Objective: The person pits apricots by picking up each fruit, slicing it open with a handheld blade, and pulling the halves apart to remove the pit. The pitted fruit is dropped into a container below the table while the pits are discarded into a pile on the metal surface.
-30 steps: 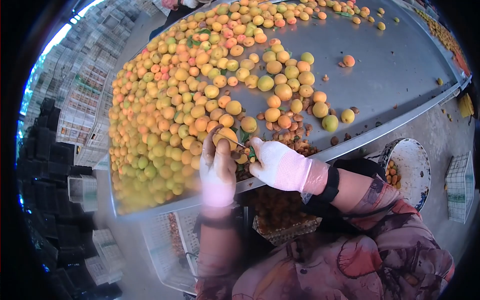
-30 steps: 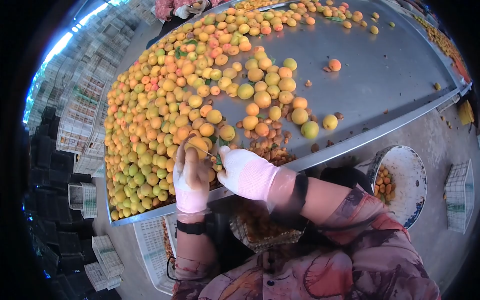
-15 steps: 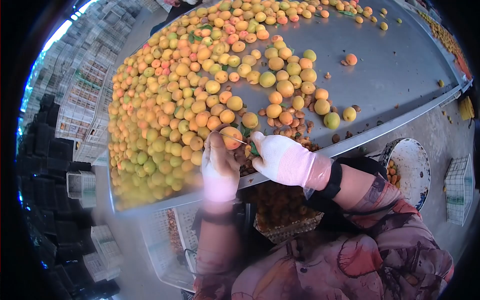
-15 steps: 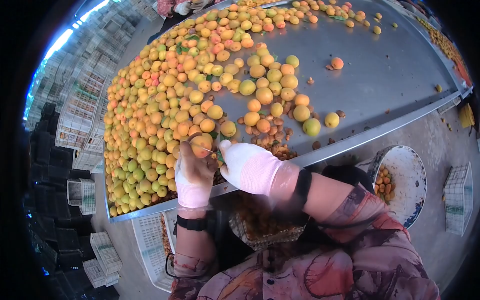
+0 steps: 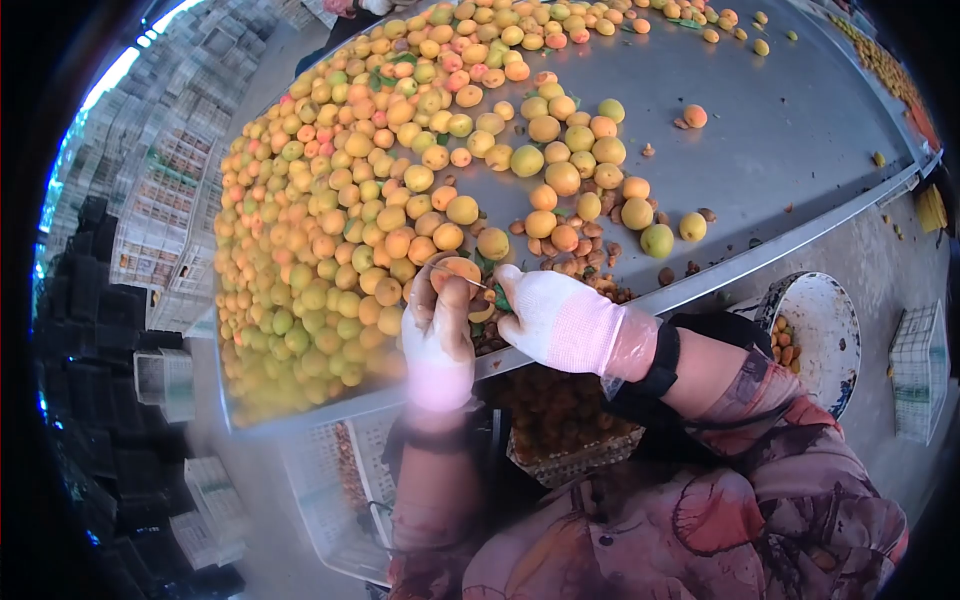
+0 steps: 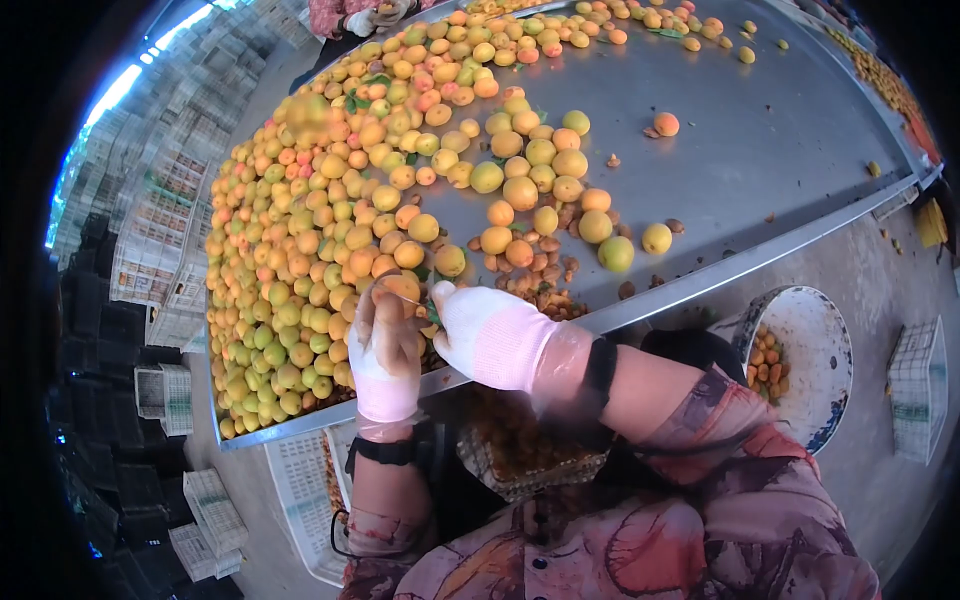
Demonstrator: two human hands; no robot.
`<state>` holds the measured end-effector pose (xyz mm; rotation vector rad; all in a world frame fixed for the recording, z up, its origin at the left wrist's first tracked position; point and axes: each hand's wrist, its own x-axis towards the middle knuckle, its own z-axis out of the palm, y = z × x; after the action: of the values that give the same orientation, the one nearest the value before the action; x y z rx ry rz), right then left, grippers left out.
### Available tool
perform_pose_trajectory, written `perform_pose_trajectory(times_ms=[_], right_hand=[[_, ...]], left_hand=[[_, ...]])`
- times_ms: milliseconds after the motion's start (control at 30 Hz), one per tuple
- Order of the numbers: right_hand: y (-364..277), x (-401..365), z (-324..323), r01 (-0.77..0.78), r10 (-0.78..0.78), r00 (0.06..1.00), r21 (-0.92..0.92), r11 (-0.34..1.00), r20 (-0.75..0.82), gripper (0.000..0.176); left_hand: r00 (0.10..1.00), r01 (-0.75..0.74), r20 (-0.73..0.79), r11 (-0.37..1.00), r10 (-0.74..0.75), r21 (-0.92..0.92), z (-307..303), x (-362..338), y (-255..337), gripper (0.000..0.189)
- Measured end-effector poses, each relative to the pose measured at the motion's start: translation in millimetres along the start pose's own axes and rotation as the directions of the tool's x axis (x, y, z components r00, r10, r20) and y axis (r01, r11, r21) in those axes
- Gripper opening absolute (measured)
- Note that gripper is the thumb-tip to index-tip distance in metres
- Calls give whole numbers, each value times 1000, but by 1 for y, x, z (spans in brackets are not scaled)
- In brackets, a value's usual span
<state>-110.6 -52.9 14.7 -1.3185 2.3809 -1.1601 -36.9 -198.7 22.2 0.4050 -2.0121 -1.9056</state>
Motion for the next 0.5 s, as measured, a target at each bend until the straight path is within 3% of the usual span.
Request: perform_pose_trajectory(times_ms=[67, 133, 167, 267, 300, 367, 400, 433, 467, 500], right_hand=[[-8, 2, -8, -100, 103, 988, -36, 994, 112, 38], [-9, 0, -7, -82, 87, 989, -50, 995, 118, 37], [-9, -2, -5, -65, 72, 989, -63, 996, 125, 37], [1, -12, 4, -103, 111, 980, -57, 993, 166, 29], [-4, -9, 0, -101, 109, 980, -58, 993, 165, 29], [-14, 0, -13, -164, 167, 986, 149, 975, -12, 20], [-11, 6, -12, -80, 118, 978, 215, 973, -172, 14], [-13, 7, -12, -91, 181, 961, 383, 919, -207, 15], [-17, 10, -13, -87, 247, 940, 539, 838, -234, 17], [-14, 13, -4, -90, 252, 938, 537, 839, -236, 17]], left_hand=[[999, -52, 3, 998, 52, 17, 0, 0, -3, 51], [989, -62, -149, 880, -10, -471, 1, 7, -8, 52], [982, -64, -179, 793, -58, -606, 0, 8, -5, 54], [974, -64, -210, 797, -80, -601, -35, 19, -9, 53], [975, -37, -207, 859, -82, -511, -36, 16, -5, 54], [985, -3, -154, 883, -79, -468, -32, 11, -11, 53], [993, 41, -87, 908, -85, -417, -28, 8, -13, 52], [999, -38, -9, 996, 39, 79, -25, 3, -11, 49], [999, -35, -2, 997, 35, 74, -19, -1, -7, 49], [1000, 28, -16, 995, -27, 93, -9, -5, 2, 47]])
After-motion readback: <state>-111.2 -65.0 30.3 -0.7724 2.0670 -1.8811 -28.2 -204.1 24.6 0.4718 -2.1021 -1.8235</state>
